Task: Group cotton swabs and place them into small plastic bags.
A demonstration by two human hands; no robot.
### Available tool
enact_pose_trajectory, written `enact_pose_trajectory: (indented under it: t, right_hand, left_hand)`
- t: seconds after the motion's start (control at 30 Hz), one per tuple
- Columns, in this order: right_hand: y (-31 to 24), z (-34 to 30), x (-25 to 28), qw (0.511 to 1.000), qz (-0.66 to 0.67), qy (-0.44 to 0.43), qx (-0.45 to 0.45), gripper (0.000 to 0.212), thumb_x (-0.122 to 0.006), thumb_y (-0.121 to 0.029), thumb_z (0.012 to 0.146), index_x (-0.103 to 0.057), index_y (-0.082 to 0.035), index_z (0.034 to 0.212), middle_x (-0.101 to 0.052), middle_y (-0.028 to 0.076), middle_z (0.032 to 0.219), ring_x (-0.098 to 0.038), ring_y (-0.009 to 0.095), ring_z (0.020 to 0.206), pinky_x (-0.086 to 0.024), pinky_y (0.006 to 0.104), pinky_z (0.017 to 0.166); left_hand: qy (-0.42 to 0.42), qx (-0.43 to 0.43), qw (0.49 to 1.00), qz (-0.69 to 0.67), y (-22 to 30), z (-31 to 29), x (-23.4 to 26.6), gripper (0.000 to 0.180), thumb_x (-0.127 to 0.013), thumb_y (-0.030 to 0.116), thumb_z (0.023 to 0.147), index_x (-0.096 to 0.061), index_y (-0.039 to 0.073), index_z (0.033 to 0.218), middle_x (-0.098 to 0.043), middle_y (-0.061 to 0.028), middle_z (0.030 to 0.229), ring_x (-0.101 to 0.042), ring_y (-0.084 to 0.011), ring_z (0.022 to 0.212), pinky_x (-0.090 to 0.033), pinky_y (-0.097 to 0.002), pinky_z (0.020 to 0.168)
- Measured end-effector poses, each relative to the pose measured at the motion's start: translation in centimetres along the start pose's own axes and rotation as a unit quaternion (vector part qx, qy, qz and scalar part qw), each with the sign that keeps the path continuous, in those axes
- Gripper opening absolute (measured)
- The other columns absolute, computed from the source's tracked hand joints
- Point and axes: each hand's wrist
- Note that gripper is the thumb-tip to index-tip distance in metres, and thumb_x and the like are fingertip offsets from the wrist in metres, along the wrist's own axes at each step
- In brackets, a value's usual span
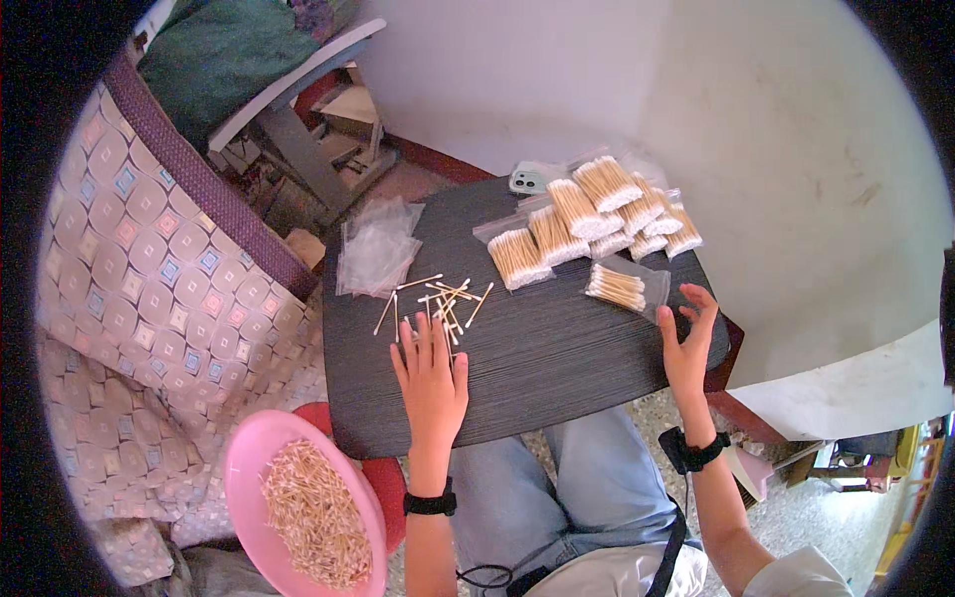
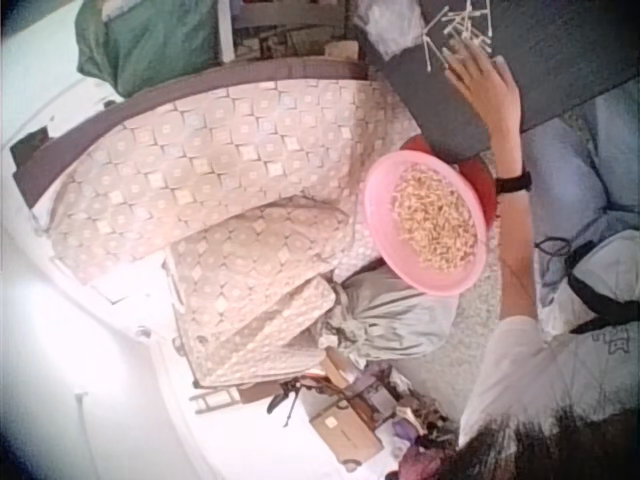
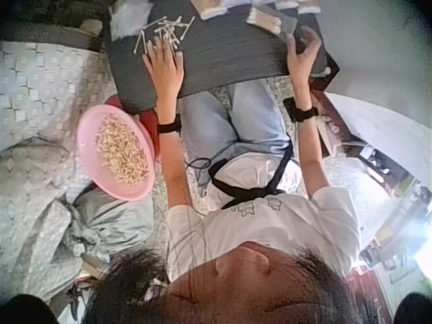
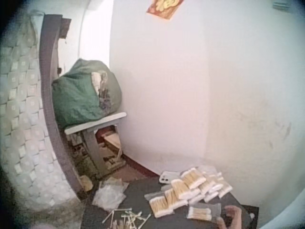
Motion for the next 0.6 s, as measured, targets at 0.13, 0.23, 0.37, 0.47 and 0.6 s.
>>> enact_pose_trajectory:
  t: [0.13,0.23,0.37,0.47,0.6]
  right_hand:
    - [0.4,-0.1,0.0,1.000,-0.005,0.010,0.006,0.044,-0.066,-0.017,0.089,-0.045,0.000,0.123,-0.050,0.013,0.123,-0.047,0.026,0.111,-0.039,0.0368,0.094]
    - [0.1,-0.2,-0.1,0.999,-0.030,-0.002,0.013,0.043,-0.065,-0.018,0.089,-0.045,0.000,0.123,-0.050,0.014,0.123,-0.047,0.027,0.111,-0.039,0.0373,0.094]
    - [-0.5,-0.4,-0.1,0.998,-0.058,-0.004,0.021,0.043,-0.066,-0.014,0.086,-0.046,-0.001,0.122,-0.050,0.015,0.123,-0.047,0.031,0.111,-0.038,0.0404,0.095]
    - [-1.8,-0.7,-0.4,0.979,-0.122,-0.017,0.165,0.047,-0.068,-0.010,0.082,-0.046,-0.001,0.123,-0.048,0.018,0.126,-0.046,0.035,0.116,-0.036,0.0441,0.099]
    - [-6.1,-2.8,-2.5,0.947,-0.024,-0.269,0.176,0.061,-0.068,-0.014,0.082,-0.043,-0.008,0.138,-0.038,0.017,0.145,-0.035,0.034,0.134,-0.028,0.0467,0.110]
  left_hand:
    - [-0.023,-0.086,0.995,-0.037,0.2,-0.3,0.8,0.044,-0.048,0.011,0.093,-0.047,0.011,0.137,-0.038,-0.0094,0.148,-0.030,-0.0322,0.139,-0.020,-0.0526,0.114]
    - [-0.040,-0.147,0.985,-0.083,0.1,-0.5,1.7,0.050,-0.052,-0.003,0.086,-0.052,0.014,0.133,-0.045,-0.0045,0.143,-0.037,-0.0272,0.135,-0.026,-0.0494,0.113]
    - [-0.058,-0.197,0.966,-0.158,0.4,-0.6,1.9,0.051,-0.054,0.000,0.087,-0.048,0.011,0.136,-0.053,-0.0071,0.136,-0.042,-0.0295,0.131,-0.028,-0.0484,0.112]
    - [-0.108,-0.161,0.969,-0.155,1.4,-1.1,2.3,0.051,-0.056,0.015,0.090,-0.044,0.008,0.139,-0.047,-0.0090,0.142,-0.038,-0.0300,0.135,-0.026,-0.0493,0.112]
    - [-0.140,-0.199,0.968,-0.059,3.3,-3.0,3.8,0.059,-0.049,0.031,0.093,-0.036,0.001,0.142,-0.033,-0.0146,0.150,-0.027,-0.0342,0.140,-0.018,-0.0500,0.115]
Point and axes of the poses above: each hand's wrist, its own z-axis towards the middle knuckle, its own x-axis out of the back of the hand, y = z × x
